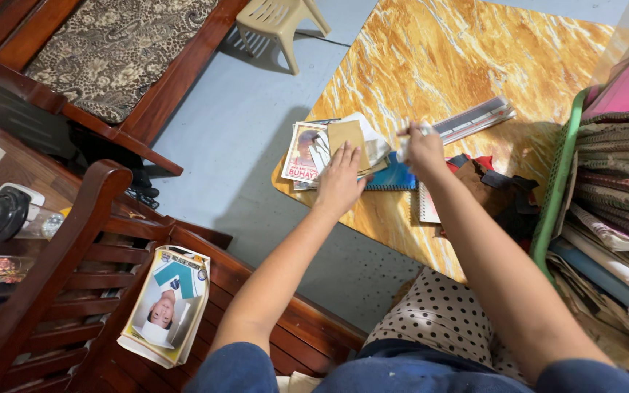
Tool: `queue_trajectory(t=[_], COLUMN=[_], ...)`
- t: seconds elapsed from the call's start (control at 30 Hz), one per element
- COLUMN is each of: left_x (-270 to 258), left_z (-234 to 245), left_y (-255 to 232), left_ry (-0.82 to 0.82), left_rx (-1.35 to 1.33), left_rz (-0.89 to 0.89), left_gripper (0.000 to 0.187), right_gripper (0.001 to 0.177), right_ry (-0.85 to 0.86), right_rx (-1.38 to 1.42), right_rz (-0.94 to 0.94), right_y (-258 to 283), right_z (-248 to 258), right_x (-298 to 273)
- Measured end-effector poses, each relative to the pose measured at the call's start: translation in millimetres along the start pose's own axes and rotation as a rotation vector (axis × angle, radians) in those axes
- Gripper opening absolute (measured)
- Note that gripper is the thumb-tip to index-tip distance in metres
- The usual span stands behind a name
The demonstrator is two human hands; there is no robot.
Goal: The person sorts a variety of papers, books, and notebooks from a large pile and a plastic basket, placing some on the table and returning others to the basket.
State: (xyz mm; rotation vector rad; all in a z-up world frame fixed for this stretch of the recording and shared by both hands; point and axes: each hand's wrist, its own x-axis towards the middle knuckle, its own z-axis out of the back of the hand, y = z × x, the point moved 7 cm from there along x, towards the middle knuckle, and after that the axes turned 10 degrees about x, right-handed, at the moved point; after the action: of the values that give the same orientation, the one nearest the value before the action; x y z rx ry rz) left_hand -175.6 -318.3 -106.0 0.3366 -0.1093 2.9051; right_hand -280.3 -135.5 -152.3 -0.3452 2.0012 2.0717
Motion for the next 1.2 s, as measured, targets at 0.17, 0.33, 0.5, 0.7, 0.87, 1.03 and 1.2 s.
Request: queue_trajectory(t=[0.17, 0.33, 0.5, 0.7, 0.87, 1.03, 1.2], left_x=[0, 5, -12, -41, -52, -65, -75], left_z=[18, 54, 55, 89, 107, 99, 94], left_y=[-9, -13, -69, -132, -135, -151, -168], left_ry=[-0.152, 0.025, -0.022, -0.118, -0.301, -0.319, -0.4], left_rx=[0.13, 0.019, -0.903, -1.118, -0.85, -0.705, -0.768], left_rz=[-0.009, 0.182, 0.301, -0.045, 0.121, 0.236, 0.236], left_gripper=[0.069, 0.057, 0.048, 0.036, 0.027, 0.022, 0.028], right_gripper=[0.043, 0.047, 0.034, 0.022, 0.026, 0.023, 0.024], right_ry=[0.005, 0.337, 0.352, 0.487, 0.5, 0.16, 0.093], right_rx=[0.225, 0.533, 0.443, 0.499, 0.705, 1.019, 0.835], right_rz=[-0.172, -0.159, -0.248, -0.344, -0.283, -0.385, -0.236], right_y=[-28, -22, -8, -11, -26, -48, -50], right_z=[23, 21, 37, 56, 68, 70, 108], right_x=[-60, -89, -127, -158, -157, -169, -188])
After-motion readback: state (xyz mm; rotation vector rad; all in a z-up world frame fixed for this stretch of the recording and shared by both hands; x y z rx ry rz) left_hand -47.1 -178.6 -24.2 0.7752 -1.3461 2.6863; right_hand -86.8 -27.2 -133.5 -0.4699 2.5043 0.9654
